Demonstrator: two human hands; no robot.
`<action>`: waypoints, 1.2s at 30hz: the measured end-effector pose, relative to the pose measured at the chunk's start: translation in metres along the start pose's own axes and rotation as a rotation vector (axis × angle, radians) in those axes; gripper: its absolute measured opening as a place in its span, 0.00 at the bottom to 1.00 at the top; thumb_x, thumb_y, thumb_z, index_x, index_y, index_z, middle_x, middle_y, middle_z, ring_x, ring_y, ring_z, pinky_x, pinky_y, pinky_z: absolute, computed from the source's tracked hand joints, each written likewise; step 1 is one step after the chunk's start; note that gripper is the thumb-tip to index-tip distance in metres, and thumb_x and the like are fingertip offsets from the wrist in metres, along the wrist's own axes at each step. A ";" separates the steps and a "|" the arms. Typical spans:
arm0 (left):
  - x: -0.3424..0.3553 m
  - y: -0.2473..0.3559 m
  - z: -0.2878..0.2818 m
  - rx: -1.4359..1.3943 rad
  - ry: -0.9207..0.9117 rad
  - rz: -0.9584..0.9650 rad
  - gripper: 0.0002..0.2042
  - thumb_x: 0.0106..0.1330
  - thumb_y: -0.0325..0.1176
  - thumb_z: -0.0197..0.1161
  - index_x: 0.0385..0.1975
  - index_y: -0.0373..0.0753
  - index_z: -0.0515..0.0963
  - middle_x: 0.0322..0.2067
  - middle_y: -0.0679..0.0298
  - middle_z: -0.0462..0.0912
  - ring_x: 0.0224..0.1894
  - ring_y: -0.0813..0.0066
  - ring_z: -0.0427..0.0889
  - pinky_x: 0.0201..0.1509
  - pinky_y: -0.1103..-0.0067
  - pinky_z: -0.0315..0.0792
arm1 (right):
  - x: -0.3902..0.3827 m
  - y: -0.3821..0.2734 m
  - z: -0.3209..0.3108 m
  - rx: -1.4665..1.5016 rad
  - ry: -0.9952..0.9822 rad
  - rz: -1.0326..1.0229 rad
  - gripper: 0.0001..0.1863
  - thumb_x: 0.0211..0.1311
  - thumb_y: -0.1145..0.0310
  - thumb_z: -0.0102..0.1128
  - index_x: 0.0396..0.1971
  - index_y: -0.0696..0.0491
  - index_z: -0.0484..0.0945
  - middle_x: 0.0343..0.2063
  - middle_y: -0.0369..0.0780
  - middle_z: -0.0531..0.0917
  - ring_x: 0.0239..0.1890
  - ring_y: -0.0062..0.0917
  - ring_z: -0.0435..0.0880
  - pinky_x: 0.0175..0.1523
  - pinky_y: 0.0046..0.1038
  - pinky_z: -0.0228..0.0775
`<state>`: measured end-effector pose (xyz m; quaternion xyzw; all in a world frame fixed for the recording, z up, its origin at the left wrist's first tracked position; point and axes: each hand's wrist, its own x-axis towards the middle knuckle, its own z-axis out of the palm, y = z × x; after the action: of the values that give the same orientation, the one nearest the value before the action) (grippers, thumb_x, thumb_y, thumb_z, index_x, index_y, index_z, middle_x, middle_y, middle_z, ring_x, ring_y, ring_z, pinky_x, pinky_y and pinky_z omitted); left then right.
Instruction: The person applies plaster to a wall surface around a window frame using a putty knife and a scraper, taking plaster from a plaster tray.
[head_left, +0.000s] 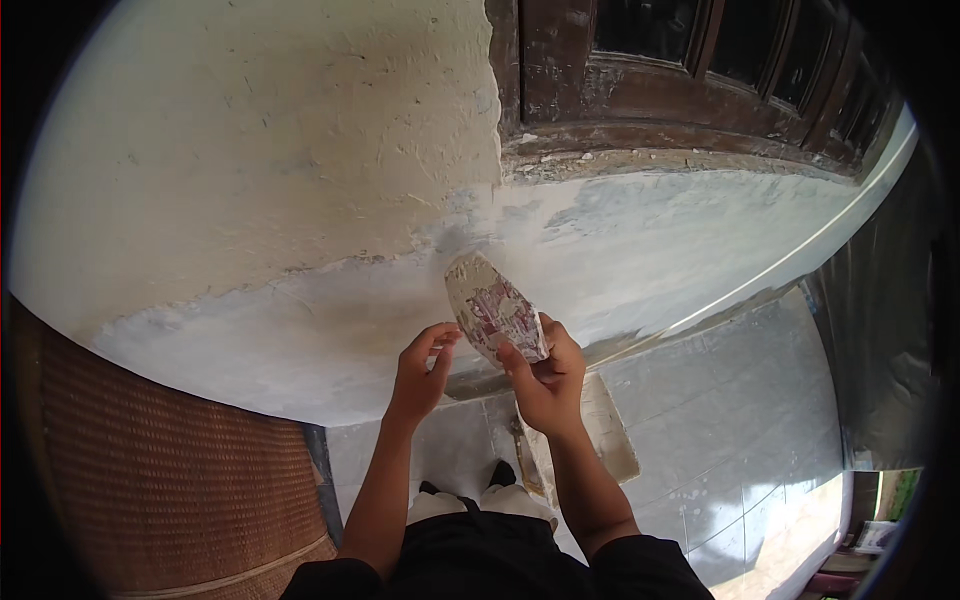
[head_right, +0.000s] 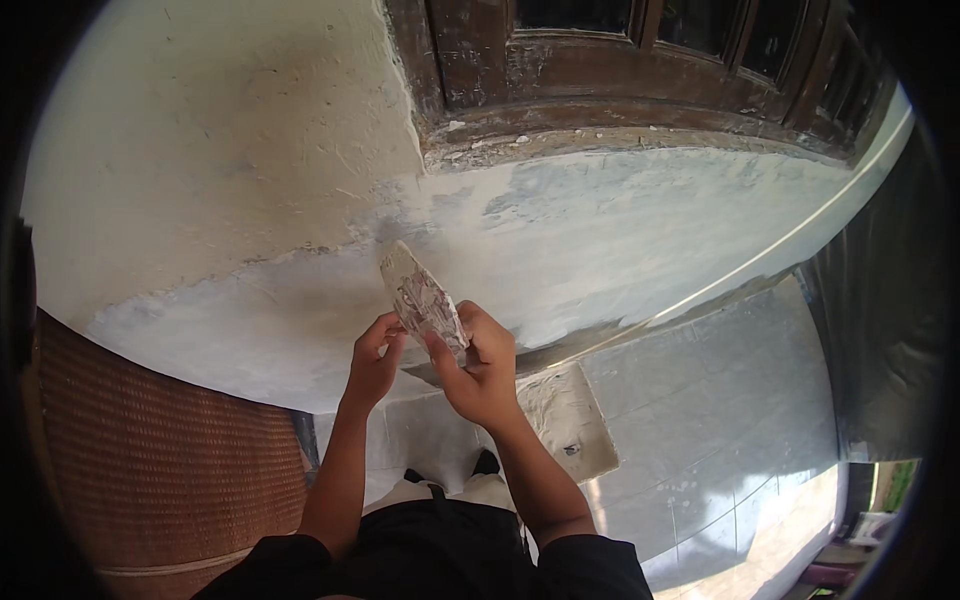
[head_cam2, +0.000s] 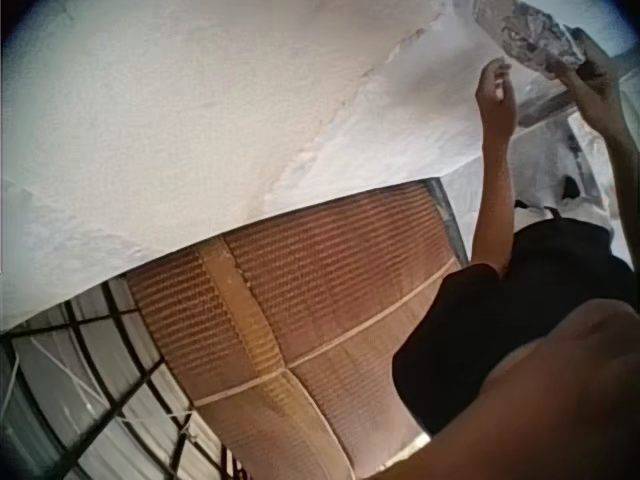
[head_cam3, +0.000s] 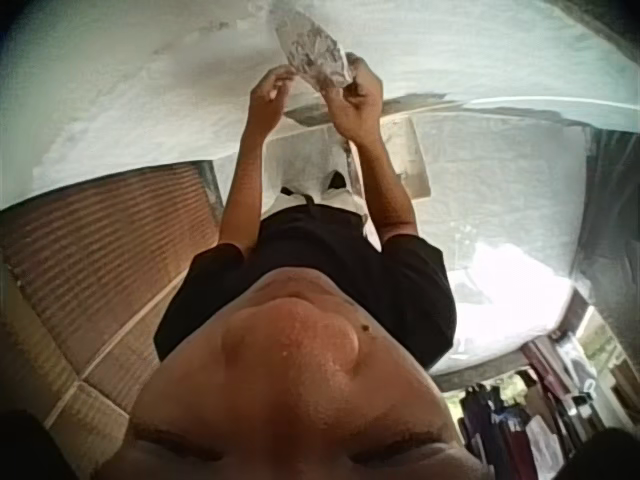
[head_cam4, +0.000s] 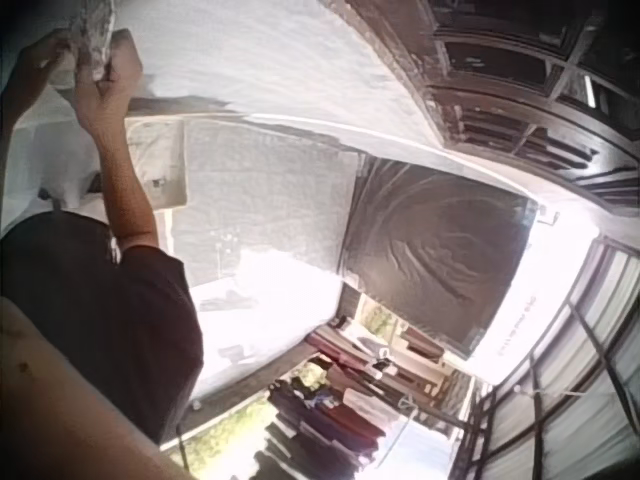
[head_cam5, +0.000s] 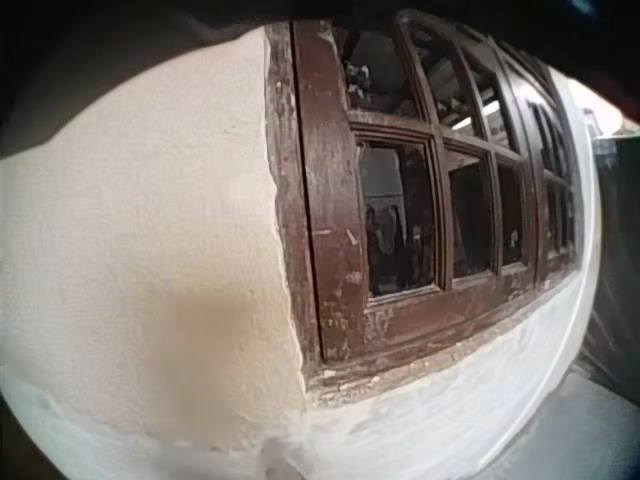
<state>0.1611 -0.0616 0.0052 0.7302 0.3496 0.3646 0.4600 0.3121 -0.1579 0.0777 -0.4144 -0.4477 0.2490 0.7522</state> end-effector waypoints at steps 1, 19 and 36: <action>0.000 0.004 -0.004 -0.003 0.013 0.012 0.13 0.68 0.25 0.53 0.50 0.35 0.75 0.43 0.59 0.83 0.47 0.70 0.81 0.52 0.76 0.71 | 0.005 -0.004 0.005 0.000 -0.012 -0.012 0.07 0.56 0.84 0.60 0.28 0.59 0.72 0.25 0.37 0.75 0.27 0.20 0.73 0.30 0.24 0.66; 0.021 0.008 -0.051 0.027 0.076 0.136 0.12 0.69 0.24 0.51 0.50 0.34 0.75 0.40 0.61 0.83 0.42 0.75 0.80 0.51 0.78 0.72 | 0.066 0.017 0.040 -1.033 -0.145 -1.054 0.06 0.40 0.70 0.59 0.21 0.50 0.71 0.20 0.34 0.66 0.26 0.27 0.68 0.32 0.29 0.62; 0.030 0.000 -0.050 -0.115 0.146 0.093 0.09 0.69 0.20 0.50 0.40 0.30 0.79 0.36 0.57 0.85 0.42 0.71 0.85 0.51 0.78 0.77 | 0.079 0.044 0.048 -1.172 -0.141 -0.948 0.08 0.39 0.74 0.57 0.20 0.49 0.68 0.19 0.34 0.67 0.25 0.28 0.68 0.33 0.30 0.59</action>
<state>0.1330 -0.0158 0.0272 0.6897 0.3265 0.4571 0.4570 0.3071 -0.0563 0.0894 -0.4926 -0.6841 -0.3538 0.4051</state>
